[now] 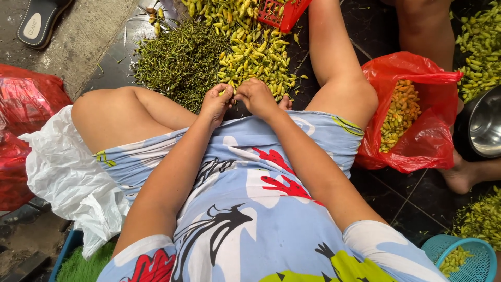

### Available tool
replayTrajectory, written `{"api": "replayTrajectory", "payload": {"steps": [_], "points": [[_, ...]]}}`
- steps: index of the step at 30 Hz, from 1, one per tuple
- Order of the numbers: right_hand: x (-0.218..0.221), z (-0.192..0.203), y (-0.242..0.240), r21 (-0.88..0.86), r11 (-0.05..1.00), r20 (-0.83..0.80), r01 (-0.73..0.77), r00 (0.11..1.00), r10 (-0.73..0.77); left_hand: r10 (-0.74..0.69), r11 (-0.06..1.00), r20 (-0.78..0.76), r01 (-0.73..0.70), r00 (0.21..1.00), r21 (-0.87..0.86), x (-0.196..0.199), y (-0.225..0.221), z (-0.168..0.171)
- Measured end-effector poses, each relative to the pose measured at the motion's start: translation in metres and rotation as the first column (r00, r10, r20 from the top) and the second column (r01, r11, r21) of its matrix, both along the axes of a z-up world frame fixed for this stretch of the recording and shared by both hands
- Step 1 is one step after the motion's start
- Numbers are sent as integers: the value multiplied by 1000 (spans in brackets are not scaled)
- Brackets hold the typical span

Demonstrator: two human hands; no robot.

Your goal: Sorting and plucking green buds from stems and placing them into a plastic bag while sitting on the floor.

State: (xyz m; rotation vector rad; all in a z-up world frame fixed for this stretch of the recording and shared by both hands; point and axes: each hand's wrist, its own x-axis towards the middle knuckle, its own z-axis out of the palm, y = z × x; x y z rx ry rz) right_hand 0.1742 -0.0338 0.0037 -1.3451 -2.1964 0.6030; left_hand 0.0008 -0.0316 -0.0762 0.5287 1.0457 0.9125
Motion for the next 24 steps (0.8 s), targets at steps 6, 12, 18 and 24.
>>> {"api": "replayTrajectory", "payload": {"steps": [6,12,18,24], "points": [[14,26,1,-59,992,214,112,972,-97,170,978,104,-155,980,-139,-13,13,31],[33,-2,24,-66,924,358,377,873,-331,135,975,160,-102,978,-197,-6,5,69],[25,12,17,16,946,376,322,875,-304,156,975,132,-131,979,-177,-4,1,55],[18,18,15,19,955,3,296,955,-297,75,994,39,-72,996,-79,-2,-2,53]]}}
